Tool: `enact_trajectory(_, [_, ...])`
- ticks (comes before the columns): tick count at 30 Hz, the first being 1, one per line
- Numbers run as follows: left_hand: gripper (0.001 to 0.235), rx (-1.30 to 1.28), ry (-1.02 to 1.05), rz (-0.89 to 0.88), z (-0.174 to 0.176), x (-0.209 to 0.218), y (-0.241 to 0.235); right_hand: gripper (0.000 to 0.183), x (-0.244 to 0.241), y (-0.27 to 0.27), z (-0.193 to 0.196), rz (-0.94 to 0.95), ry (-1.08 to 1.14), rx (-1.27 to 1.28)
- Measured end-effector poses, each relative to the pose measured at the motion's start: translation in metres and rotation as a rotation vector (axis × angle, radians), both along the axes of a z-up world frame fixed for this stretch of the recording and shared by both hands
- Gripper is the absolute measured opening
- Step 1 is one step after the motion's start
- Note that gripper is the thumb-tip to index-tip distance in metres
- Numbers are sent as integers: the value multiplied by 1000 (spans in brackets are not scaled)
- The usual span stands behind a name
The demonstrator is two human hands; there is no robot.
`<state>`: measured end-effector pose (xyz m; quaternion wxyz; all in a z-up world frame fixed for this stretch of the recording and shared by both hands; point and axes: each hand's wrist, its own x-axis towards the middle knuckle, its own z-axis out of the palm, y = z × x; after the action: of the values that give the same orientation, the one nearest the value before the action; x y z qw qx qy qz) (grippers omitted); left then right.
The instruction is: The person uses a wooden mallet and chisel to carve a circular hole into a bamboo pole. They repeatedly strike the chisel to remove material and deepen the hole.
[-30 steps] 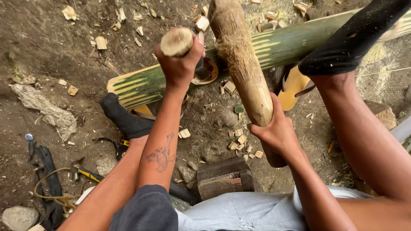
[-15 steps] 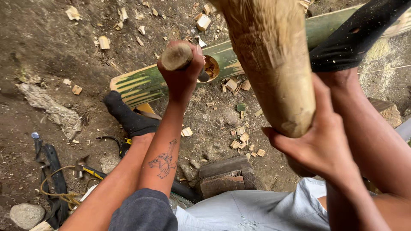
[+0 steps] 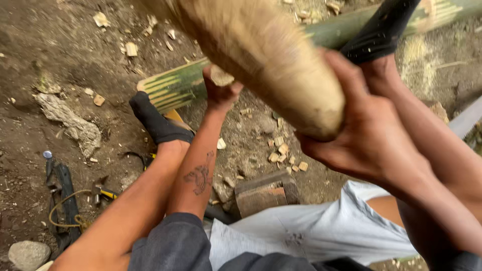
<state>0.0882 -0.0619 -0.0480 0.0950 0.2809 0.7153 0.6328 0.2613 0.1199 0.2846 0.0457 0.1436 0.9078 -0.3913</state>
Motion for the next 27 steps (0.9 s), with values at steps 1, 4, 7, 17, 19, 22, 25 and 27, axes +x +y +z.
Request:
enact_trajectory(1, [15, 14, -30, -12, 1, 5, -4, 107, 3, -4, 14, 25, 91, 64])
enact_trajectory(4, [15, 36, -26, -20, -6, -11, 7, 105, -11, -15, 38, 80, 292, 146])
enact_trajectory(7, [15, -56, 28, 22, -23, -16, 13, 106, -37, -24, 5, -3, -262, 3])
enact_trajectory(17, [31, 49, -146, -96, -4, 12, 1, 105, 9, -19, -5, -56, -139, -65])
enact_trajectory(19, [31, 0, -73, -96, -1, 11, -1, 98, 7, -25, 17, -13, 208, -37])
enact_trajectory(22, [30, -70, 30, -79, -3, 4, 5, 101, -6, -36, 9, -53, 185, -51])
enact_trajectory(25, [29, -82, 94, -73, -4, 7, -2, 105, -13, -49, -45, -15, -469, 96])
enact_trajectory(27, [29, -53, 57, -84, -1, 30, -13, 106, 7, -50, -64, 50, -485, 26])
